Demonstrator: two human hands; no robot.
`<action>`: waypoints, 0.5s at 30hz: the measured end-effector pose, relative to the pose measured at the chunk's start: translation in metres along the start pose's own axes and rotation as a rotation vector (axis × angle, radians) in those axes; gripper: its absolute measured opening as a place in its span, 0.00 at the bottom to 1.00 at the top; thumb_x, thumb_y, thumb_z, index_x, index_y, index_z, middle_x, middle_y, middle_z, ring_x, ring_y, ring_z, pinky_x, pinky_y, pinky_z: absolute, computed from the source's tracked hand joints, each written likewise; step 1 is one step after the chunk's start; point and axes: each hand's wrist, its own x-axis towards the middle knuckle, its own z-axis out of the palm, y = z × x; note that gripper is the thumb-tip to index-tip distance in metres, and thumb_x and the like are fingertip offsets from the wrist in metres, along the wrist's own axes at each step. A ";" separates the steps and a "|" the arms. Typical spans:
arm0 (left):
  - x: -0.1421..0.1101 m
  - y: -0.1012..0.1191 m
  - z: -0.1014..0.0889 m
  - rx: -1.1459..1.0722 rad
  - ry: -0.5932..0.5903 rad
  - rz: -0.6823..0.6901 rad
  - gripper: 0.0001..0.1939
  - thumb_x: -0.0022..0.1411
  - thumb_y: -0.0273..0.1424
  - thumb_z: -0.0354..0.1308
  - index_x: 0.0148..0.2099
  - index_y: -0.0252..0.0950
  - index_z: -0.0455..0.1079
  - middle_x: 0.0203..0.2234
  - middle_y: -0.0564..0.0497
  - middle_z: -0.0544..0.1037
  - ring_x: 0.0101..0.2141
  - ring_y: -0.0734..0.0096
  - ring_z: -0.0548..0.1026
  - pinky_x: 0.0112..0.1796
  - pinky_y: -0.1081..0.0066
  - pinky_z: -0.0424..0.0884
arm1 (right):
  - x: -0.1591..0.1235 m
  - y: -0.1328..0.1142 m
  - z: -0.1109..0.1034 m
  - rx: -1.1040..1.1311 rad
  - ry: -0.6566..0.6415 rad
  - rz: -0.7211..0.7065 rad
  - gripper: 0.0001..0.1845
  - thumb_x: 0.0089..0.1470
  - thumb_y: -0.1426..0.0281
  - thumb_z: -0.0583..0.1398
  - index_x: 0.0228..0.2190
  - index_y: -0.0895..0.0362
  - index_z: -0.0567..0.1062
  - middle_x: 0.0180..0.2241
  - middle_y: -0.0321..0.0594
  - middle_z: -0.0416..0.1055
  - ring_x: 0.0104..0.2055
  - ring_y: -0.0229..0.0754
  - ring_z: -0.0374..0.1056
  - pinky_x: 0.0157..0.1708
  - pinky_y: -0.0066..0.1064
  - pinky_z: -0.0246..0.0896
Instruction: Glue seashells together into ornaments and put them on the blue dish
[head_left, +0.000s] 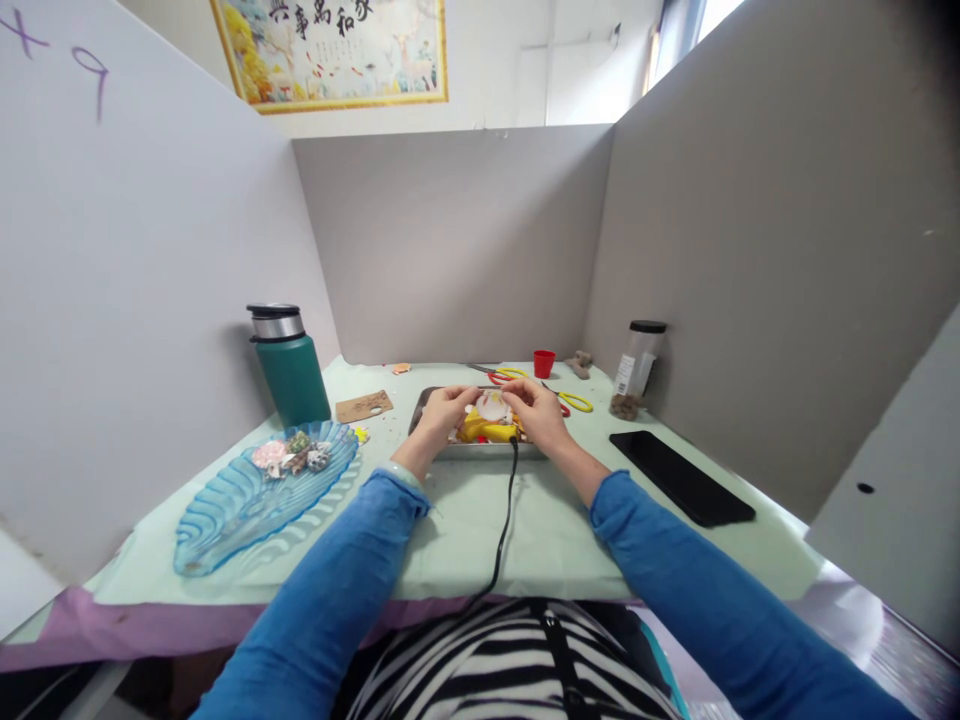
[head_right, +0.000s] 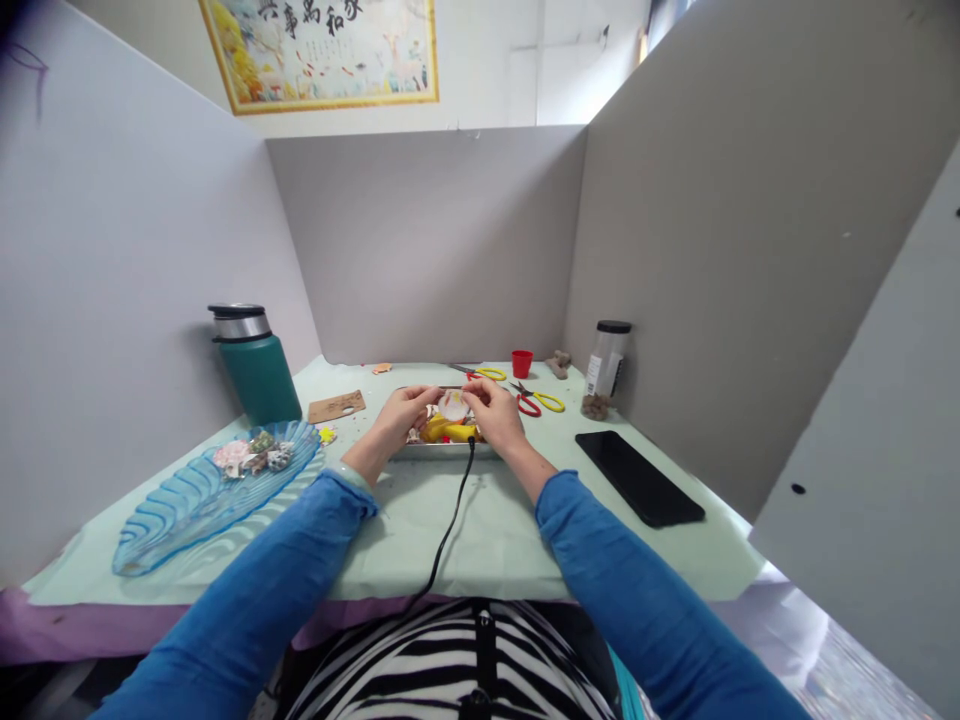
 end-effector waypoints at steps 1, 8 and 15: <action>0.000 0.000 0.000 0.008 0.021 0.007 0.19 0.50 0.42 0.63 0.35 0.29 0.74 0.18 0.55 0.69 0.14 0.85 0.55 0.17 0.77 0.51 | 0.000 -0.001 0.000 0.002 0.009 -0.007 0.10 0.49 0.63 0.60 0.32 0.55 0.75 0.30 0.38 0.74 0.32 0.41 0.68 0.34 0.32 0.62; 0.002 -0.001 0.000 0.062 0.079 0.028 0.15 0.48 0.40 0.64 0.31 0.31 0.72 0.21 0.54 0.71 0.14 0.85 0.58 0.17 0.77 0.54 | 0.001 -0.004 -0.001 -0.007 0.000 0.000 0.08 0.47 0.64 0.61 0.28 0.56 0.76 0.29 0.39 0.74 0.32 0.42 0.68 0.35 0.33 0.62; -0.001 0.002 0.000 0.077 0.063 0.009 0.16 0.50 0.41 0.63 0.30 0.32 0.70 0.24 0.51 0.75 0.13 0.85 0.59 0.16 0.77 0.56 | 0.000 -0.007 -0.002 -0.002 0.010 0.026 0.10 0.46 0.63 0.61 0.29 0.57 0.76 0.29 0.39 0.75 0.32 0.42 0.68 0.35 0.33 0.61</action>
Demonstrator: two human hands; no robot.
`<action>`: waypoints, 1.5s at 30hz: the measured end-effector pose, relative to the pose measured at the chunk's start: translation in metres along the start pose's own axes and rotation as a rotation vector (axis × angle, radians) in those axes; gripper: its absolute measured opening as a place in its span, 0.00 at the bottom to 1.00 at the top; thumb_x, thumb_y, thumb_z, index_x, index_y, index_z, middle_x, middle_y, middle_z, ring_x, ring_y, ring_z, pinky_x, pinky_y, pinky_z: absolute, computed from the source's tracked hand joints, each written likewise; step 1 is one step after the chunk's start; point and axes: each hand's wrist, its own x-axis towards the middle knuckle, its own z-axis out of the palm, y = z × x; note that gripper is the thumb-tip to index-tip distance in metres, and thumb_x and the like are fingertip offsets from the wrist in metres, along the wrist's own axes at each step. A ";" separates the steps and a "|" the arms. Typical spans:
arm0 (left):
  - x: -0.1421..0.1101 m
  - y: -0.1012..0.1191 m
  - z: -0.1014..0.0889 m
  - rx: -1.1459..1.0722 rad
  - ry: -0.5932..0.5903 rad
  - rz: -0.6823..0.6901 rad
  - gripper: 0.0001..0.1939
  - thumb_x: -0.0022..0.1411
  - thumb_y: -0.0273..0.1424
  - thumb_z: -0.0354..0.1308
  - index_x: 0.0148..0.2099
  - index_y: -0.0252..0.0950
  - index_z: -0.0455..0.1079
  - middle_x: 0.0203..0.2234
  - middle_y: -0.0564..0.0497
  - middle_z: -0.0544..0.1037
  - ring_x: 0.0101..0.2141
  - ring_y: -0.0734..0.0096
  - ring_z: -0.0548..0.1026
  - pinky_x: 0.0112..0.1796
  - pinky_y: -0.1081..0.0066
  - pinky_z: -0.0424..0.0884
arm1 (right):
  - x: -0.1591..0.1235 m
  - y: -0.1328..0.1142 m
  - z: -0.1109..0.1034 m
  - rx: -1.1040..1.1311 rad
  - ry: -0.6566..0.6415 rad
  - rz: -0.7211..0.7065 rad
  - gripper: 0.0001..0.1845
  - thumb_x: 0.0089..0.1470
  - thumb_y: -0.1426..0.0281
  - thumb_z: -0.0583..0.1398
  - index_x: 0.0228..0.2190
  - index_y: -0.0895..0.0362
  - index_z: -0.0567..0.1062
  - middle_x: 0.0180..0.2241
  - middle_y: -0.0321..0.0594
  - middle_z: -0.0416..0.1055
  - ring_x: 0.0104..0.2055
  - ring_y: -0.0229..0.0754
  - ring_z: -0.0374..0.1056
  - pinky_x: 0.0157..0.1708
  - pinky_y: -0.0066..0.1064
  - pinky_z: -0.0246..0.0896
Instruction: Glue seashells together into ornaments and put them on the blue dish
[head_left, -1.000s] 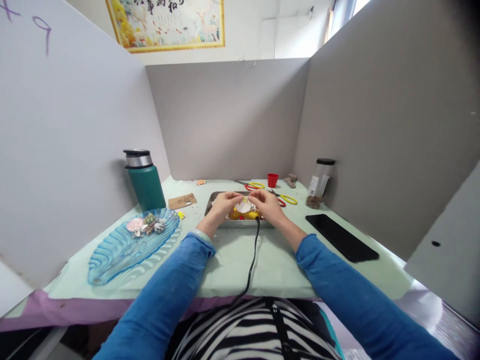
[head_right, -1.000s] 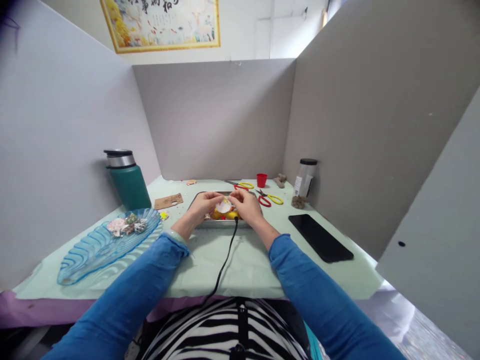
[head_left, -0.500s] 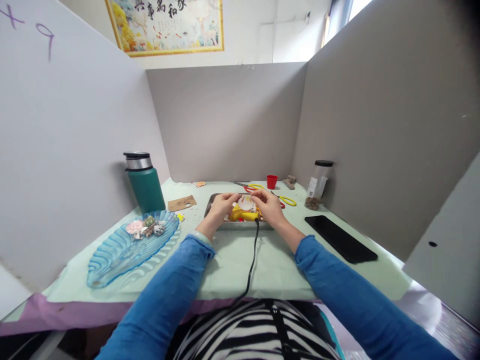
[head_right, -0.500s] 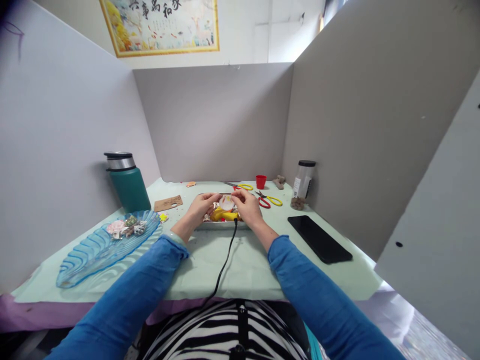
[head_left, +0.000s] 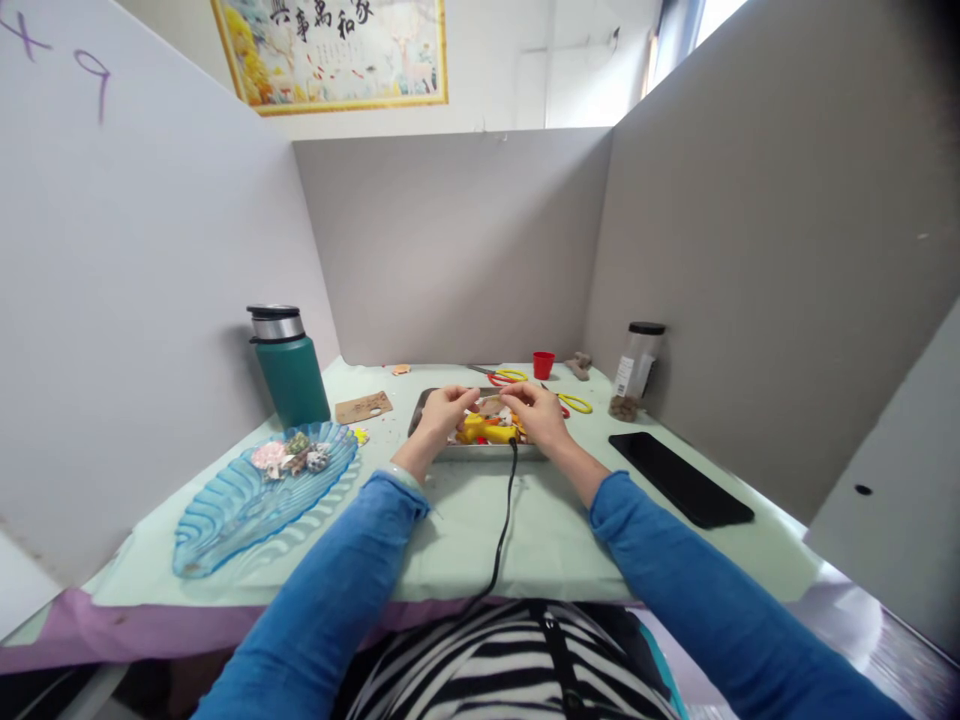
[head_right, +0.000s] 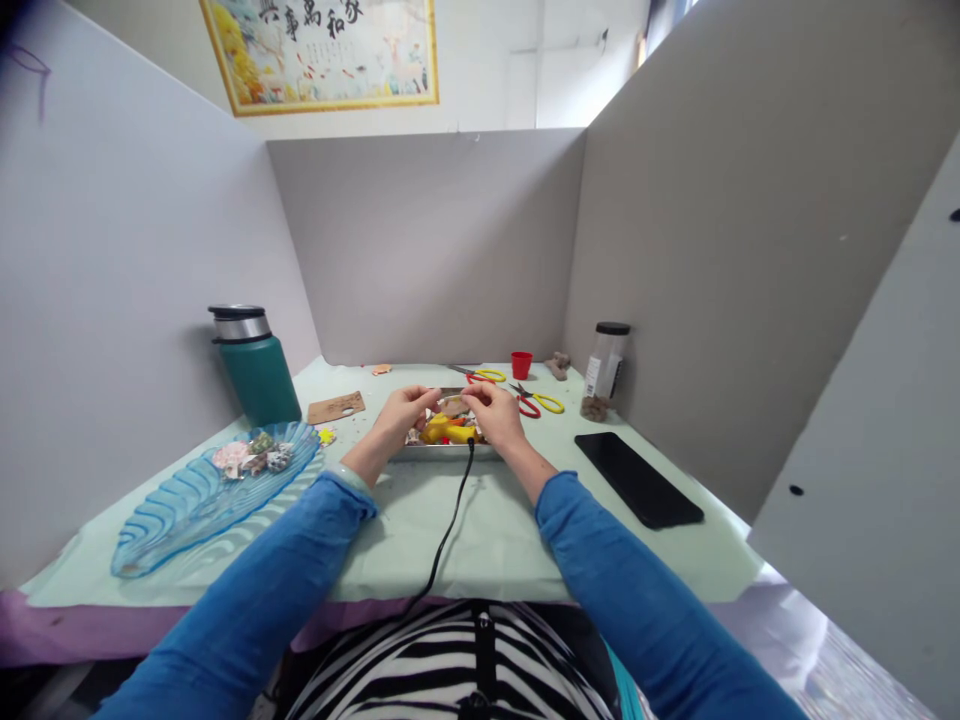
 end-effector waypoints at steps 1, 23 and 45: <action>0.000 0.000 0.000 -0.020 -0.011 -0.007 0.15 0.50 0.40 0.64 0.31 0.32 0.70 0.24 0.51 0.75 0.13 0.85 0.60 0.16 0.77 0.55 | 0.000 0.000 0.000 -0.003 -0.014 0.006 0.10 0.46 0.63 0.60 0.29 0.57 0.76 0.29 0.39 0.75 0.32 0.41 0.68 0.35 0.33 0.61; 0.000 0.003 -0.001 -0.232 -0.082 -0.045 0.24 0.42 0.33 0.70 0.41 0.31 0.68 0.22 0.55 0.73 0.14 0.84 0.62 0.18 0.77 0.57 | 0.002 0.005 0.002 0.129 -0.015 0.048 0.15 0.42 0.65 0.64 0.33 0.57 0.70 0.29 0.38 0.72 0.31 0.40 0.68 0.34 0.33 0.63; -0.001 0.002 -0.003 -0.204 -0.142 -0.059 0.20 0.45 0.42 0.68 0.32 0.30 0.70 0.24 0.51 0.75 0.15 0.85 0.62 0.17 0.78 0.55 | -0.003 -0.004 -0.001 -0.014 -0.093 0.058 0.11 0.48 0.61 0.59 0.28 0.56 0.74 0.22 0.34 0.70 0.23 0.37 0.63 0.25 0.28 0.58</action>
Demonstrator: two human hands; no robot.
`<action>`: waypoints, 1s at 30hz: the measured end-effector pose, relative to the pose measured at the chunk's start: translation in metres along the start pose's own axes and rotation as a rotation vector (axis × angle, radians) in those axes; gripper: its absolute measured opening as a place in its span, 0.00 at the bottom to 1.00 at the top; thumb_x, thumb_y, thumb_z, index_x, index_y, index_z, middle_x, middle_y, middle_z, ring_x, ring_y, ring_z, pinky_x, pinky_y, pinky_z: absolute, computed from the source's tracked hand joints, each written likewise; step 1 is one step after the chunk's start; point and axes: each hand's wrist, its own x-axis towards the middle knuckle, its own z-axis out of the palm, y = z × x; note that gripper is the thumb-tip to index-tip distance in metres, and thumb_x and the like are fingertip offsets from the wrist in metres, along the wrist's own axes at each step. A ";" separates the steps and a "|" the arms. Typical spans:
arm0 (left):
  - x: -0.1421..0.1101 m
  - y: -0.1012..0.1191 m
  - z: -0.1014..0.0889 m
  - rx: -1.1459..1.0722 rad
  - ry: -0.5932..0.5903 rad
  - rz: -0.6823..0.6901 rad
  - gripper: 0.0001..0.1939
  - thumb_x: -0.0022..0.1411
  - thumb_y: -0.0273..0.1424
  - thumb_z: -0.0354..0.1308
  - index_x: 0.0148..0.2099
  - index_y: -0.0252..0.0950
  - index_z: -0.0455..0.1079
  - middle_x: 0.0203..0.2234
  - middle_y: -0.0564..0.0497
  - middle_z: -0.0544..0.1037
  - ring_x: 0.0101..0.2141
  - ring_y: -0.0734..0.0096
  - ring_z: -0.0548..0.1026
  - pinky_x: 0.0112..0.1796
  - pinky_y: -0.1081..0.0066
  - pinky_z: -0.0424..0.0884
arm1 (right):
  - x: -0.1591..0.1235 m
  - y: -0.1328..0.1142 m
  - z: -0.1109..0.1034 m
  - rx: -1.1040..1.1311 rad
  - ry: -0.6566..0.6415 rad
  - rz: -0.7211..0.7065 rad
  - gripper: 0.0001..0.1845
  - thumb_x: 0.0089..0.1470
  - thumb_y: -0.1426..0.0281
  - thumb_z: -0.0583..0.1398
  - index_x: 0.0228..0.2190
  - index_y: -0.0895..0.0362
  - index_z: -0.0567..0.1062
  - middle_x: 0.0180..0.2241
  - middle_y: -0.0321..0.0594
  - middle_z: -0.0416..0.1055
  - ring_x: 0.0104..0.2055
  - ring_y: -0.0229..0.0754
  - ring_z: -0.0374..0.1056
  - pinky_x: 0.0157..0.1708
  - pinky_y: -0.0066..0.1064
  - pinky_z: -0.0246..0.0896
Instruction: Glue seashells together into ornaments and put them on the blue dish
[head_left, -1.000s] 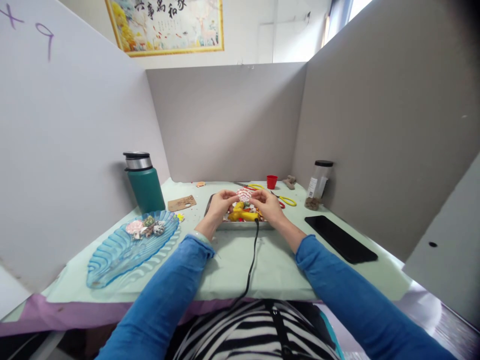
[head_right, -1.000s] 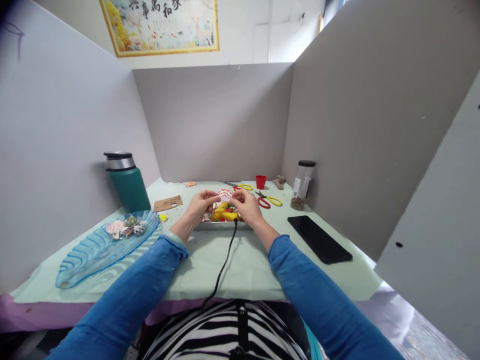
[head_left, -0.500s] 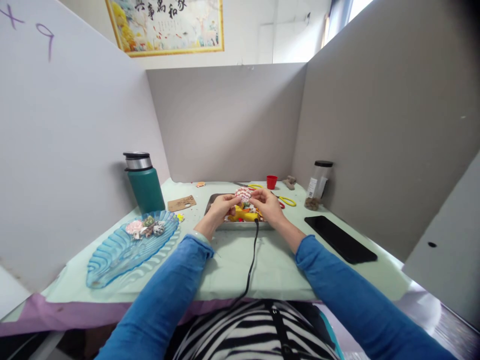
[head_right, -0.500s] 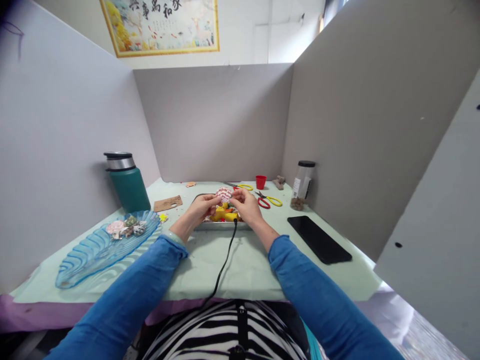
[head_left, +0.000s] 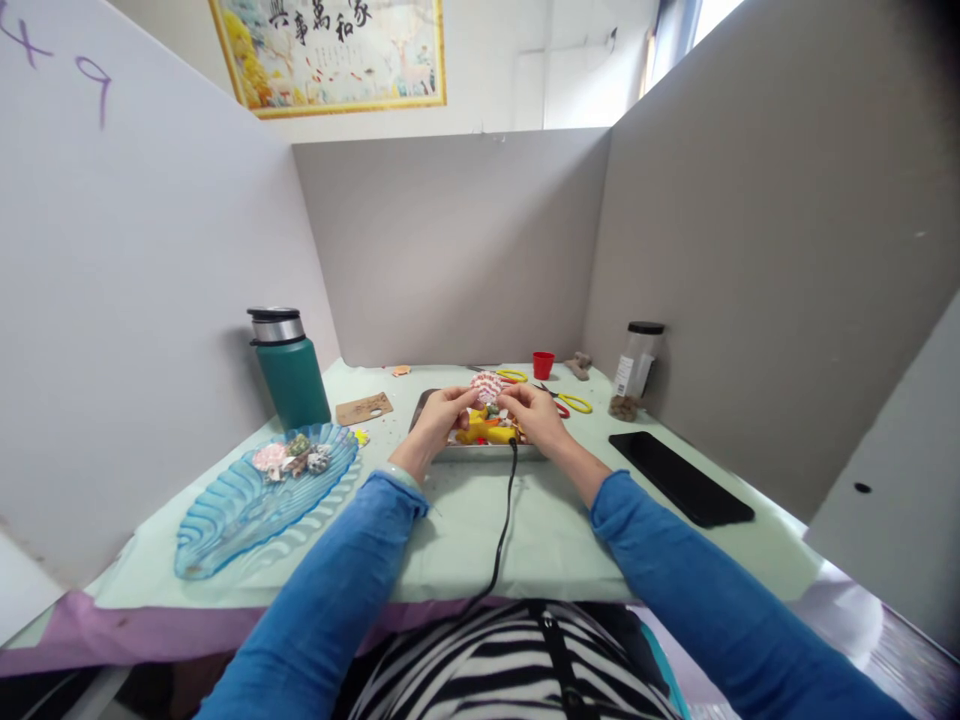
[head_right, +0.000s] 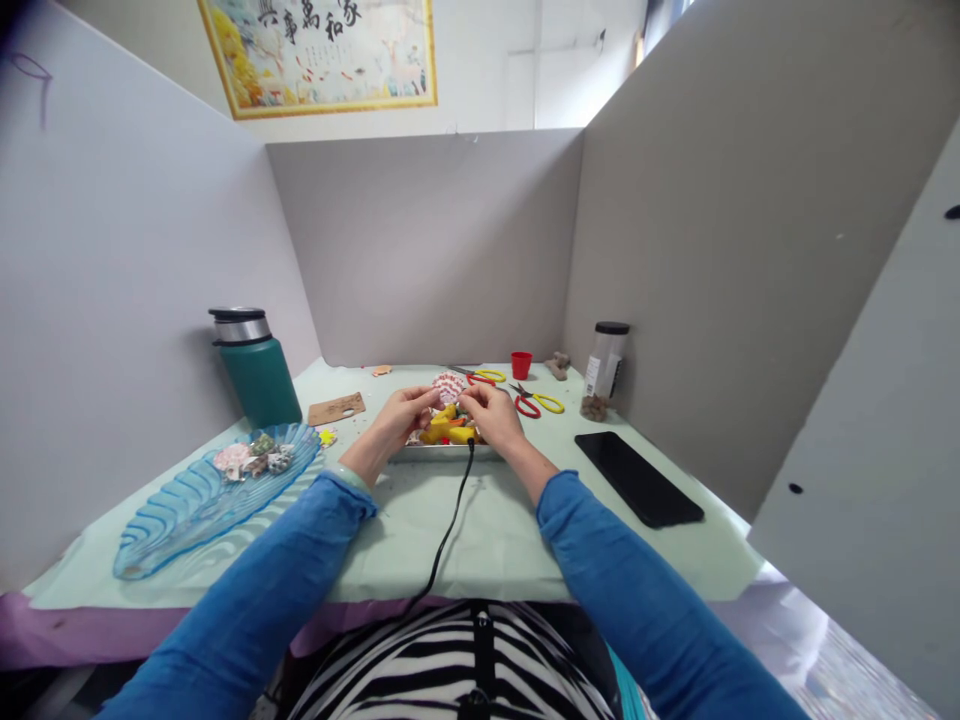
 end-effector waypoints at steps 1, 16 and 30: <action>0.000 0.000 0.000 -0.007 0.009 -0.005 0.20 0.43 0.40 0.69 0.33 0.31 0.70 0.23 0.52 0.74 0.15 0.84 0.62 0.17 0.78 0.56 | 0.000 0.000 0.000 0.022 0.003 0.009 0.11 0.48 0.61 0.59 0.28 0.56 0.74 0.22 0.34 0.70 0.23 0.37 0.63 0.25 0.28 0.58; 0.001 -0.001 -0.001 -0.006 0.029 -0.020 0.18 0.44 0.37 0.69 0.34 0.30 0.71 0.25 0.49 0.76 0.15 0.84 0.62 0.18 0.78 0.57 | 0.003 0.003 0.002 0.065 0.006 0.021 0.11 0.45 0.61 0.61 0.26 0.56 0.73 0.22 0.34 0.69 0.24 0.37 0.62 0.25 0.29 0.58; 0.003 0.001 -0.001 -0.071 0.032 -0.079 0.12 0.49 0.32 0.67 0.34 0.29 0.72 0.27 0.48 0.77 0.14 0.84 0.63 0.17 0.78 0.60 | 0.003 0.000 0.000 0.162 0.028 0.091 0.13 0.44 0.58 0.60 0.26 0.56 0.73 0.23 0.36 0.70 0.21 0.36 0.60 0.22 0.29 0.56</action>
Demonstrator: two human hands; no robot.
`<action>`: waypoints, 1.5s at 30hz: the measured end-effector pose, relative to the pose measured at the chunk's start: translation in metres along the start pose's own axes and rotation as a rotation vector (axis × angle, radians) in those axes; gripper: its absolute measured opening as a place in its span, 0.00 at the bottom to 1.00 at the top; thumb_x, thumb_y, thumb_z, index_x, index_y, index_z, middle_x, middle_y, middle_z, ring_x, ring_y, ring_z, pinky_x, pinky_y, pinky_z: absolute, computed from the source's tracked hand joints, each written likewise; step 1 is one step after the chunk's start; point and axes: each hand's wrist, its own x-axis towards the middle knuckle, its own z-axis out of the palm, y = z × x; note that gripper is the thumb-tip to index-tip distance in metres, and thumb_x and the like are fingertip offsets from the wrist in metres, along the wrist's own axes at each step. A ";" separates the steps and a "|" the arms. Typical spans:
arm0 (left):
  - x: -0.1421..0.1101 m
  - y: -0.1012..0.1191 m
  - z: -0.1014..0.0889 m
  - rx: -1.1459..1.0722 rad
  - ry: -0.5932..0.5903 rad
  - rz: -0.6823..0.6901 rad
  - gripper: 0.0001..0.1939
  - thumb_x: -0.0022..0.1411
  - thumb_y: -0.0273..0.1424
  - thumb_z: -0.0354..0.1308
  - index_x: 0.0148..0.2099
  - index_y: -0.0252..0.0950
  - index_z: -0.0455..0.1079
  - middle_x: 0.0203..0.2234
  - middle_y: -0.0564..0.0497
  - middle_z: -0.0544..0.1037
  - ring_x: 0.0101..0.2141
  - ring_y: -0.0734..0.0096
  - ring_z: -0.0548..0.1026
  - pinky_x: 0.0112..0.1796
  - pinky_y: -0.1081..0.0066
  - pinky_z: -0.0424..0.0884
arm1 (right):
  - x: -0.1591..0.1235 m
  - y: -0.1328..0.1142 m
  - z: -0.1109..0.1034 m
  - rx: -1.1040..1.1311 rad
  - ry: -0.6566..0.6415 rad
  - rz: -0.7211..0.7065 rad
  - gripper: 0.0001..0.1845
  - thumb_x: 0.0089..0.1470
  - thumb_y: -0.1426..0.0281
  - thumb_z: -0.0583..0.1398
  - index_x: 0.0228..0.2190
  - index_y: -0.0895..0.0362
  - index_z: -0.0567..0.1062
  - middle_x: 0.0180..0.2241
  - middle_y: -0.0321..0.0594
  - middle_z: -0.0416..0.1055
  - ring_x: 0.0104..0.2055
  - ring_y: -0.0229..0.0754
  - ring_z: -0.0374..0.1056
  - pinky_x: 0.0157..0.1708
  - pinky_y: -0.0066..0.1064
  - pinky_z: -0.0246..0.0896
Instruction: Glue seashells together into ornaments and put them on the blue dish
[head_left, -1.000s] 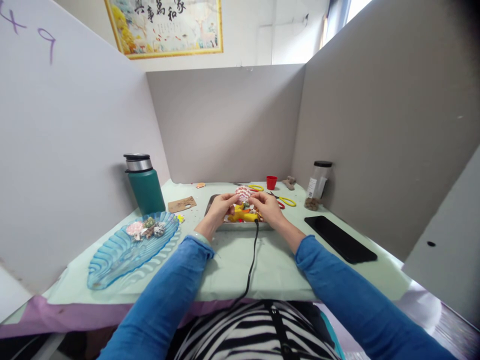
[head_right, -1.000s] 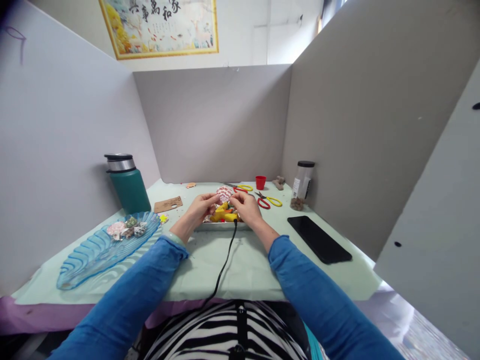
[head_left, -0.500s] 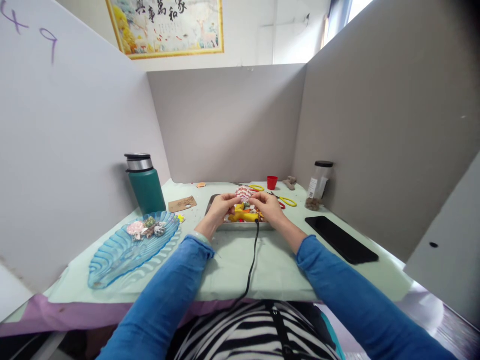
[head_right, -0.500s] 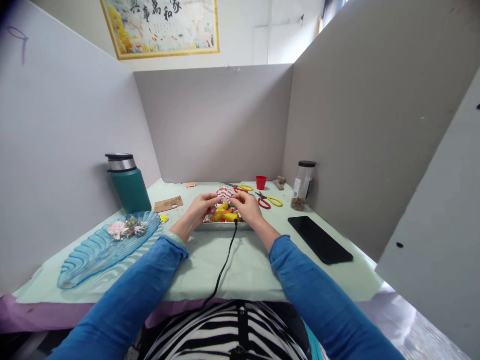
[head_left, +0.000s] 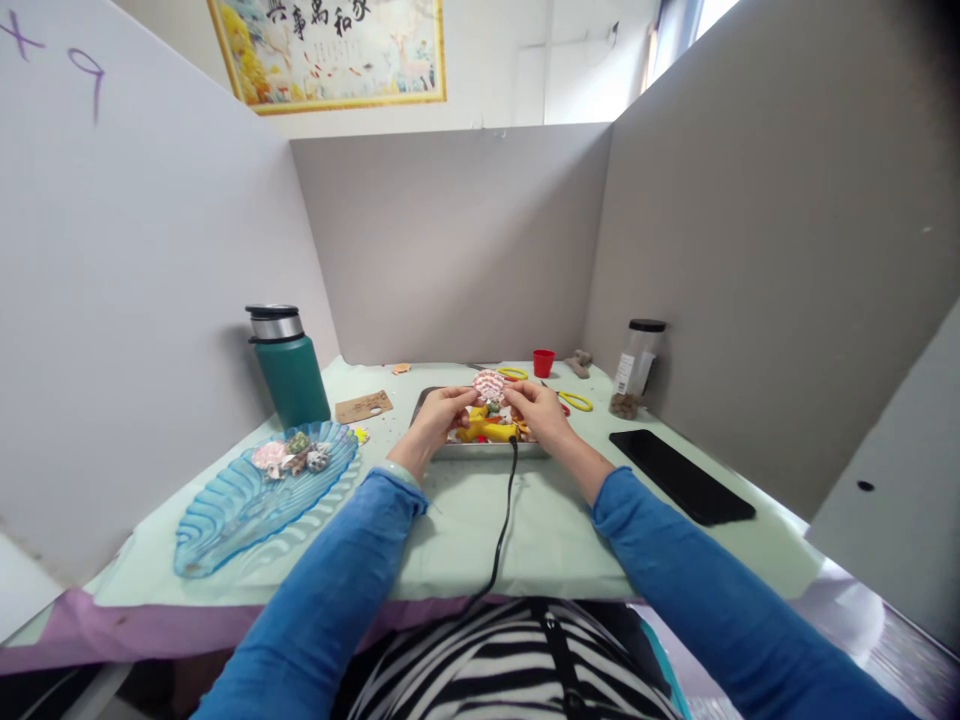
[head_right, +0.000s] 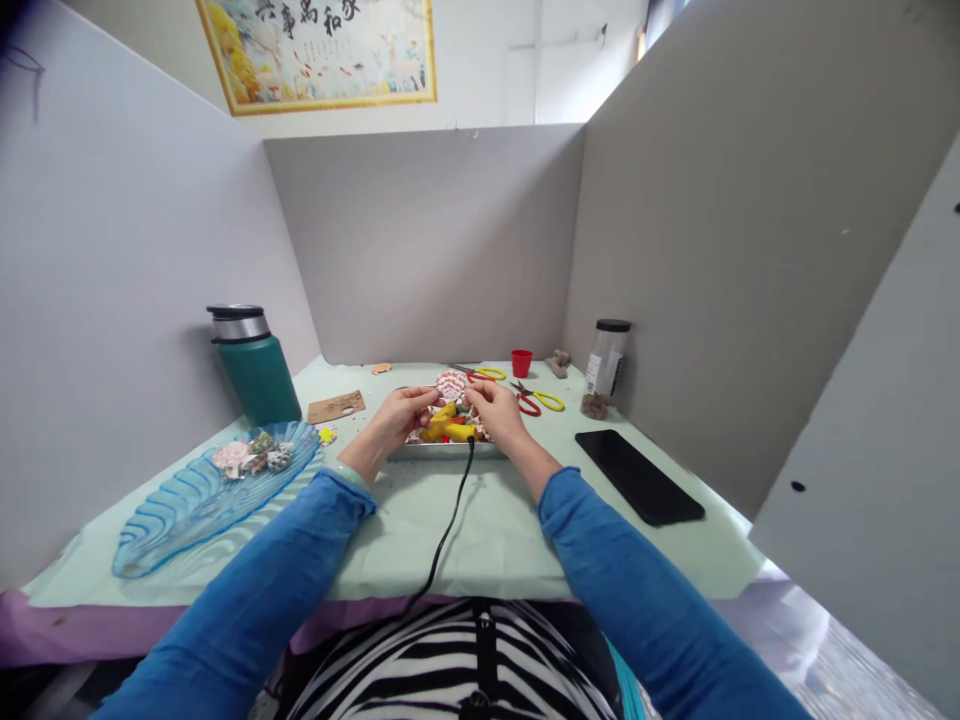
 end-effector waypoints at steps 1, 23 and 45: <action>0.000 0.000 0.000 -0.004 0.009 -0.003 0.12 0.49 0.31 0.67 0.34 0.29 0.72 0.26 0.48 0.77 0.14 0.84 0.63 0.17 0.78 0.60 | 0.000 0.000 0.000 0.015 0.004 0.004 0.13 0.43 0.59 0.61 0.27 0.56 0.73 0.23 0.36 0.70 0.21 0.36 0.60 0.22 0.29 0.56; 0.002 -0.002 -0.002 -0.083 0.021 0.012 0.13 0.44 0.24 0.69 0.35 0.29 0.73 0.22 0.50 0.76 0.15 0.84 0.63 0.17 0.78 0.59 | -0.002 -0.004 0.001 0.049 0.014 0.030 0.13 0.43 0.61 0.62 0.30 0.57 0.75 0.23 0.36 0.71 0.21 0.36 0.61 0.21 0.29 0.56; 0.001 -0.001 -0.002 -0.094 -0.033 0.000 0.11 0.47 0.27 0.68 0.34 0.28 0.72 0.23 0.50 0.75 0.15 0.84 0.64 0.18 0.78 0.60 | -0.002 -0.003 0.001 0.056 0.010 0.026 0.13 0.44 0.60 0.62 0.29 0.57 0.74 0.24 0.36 0.71 0.23 0.37 0.63 0.25 0.29 0.59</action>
